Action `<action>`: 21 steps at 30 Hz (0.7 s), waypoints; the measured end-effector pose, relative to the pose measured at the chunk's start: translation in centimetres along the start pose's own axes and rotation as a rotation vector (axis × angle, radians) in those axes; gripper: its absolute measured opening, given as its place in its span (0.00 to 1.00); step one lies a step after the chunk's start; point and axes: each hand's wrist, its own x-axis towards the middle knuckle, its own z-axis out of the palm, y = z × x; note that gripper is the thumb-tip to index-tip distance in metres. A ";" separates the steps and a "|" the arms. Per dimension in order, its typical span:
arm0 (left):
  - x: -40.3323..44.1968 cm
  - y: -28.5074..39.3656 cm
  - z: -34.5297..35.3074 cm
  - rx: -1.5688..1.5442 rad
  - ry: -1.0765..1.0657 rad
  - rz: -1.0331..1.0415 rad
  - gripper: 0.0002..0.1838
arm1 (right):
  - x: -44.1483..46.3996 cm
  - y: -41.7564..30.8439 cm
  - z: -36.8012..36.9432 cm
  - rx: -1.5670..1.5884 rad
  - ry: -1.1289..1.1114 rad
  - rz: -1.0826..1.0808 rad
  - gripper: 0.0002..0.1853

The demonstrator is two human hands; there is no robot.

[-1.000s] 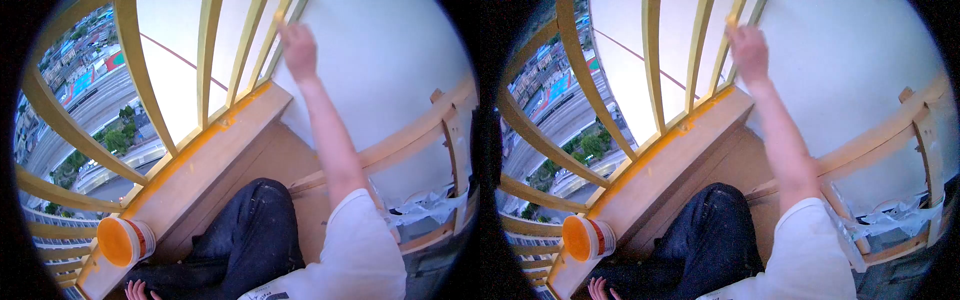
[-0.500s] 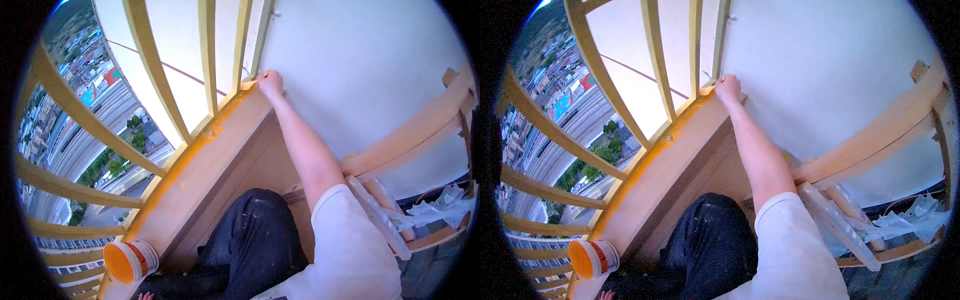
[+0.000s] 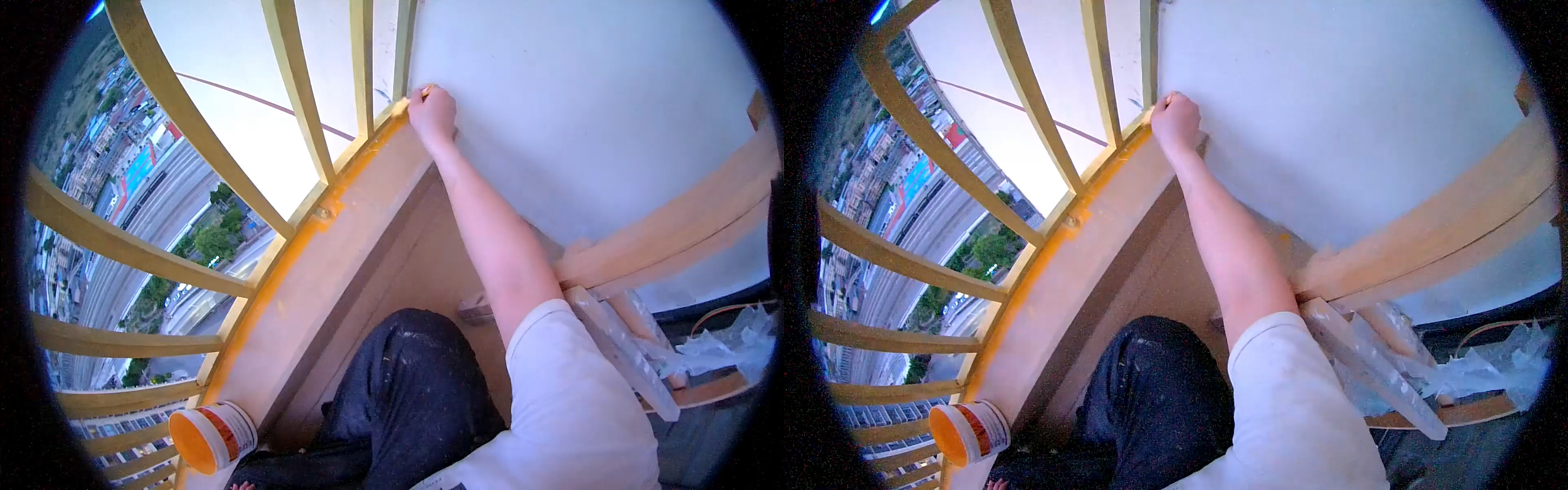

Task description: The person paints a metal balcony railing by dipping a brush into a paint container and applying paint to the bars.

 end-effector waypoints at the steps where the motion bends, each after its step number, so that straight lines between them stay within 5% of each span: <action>1: 0.0 0.1 -0.1 -0.002 -0.004 -0.003 0.16 | 0.3 0.1 -0.1 0.172 0.001 0.045 0.14; 4: 0.1 0.2 -0.1 -0.006 -0.016 0.002 0.16 | 0.1 -0.2 -1.0 -0.194 -0.085 -0.120 0.13; 8: 0.0 0.2 -0.1 0.002 -0.010 -0.009 0.16 | 0.9 0.4 -2.0 -0.090 -0.128 -0.447 0.12; 10: 0.0 0.0 0.0 -0.001 -0.011 -0.009 0.17 | 0.5 0.8 -2.4 -0.232 -0.406 -0.514 0.11; 13: -0.2 -0.3 0.1 -0.003 -0.008 -0.010 0.17 | -0.1 -0.5 -2.5 -0.145 -0.271 -0.482 0.12; 17: -0.2 -0.3 -0.1 -0.007 -0.015 -0.014 0.17 | 0.8 0.3 -2.3 -0.196 -0.357 -0.570 0.13; 19: -0.2 -0.4 0.1 -0.001 -0.012 -0.016 0.17 | 1.6 -0.8 -3.2 -0.154 -0.677 -0.237 0.12; 21: -0.4 -0.5 0.0 0.010 -0.019 -0.017 0.17 | 2.1 -1.0 -2.9 -0.124 -0.565 -0.317 0.12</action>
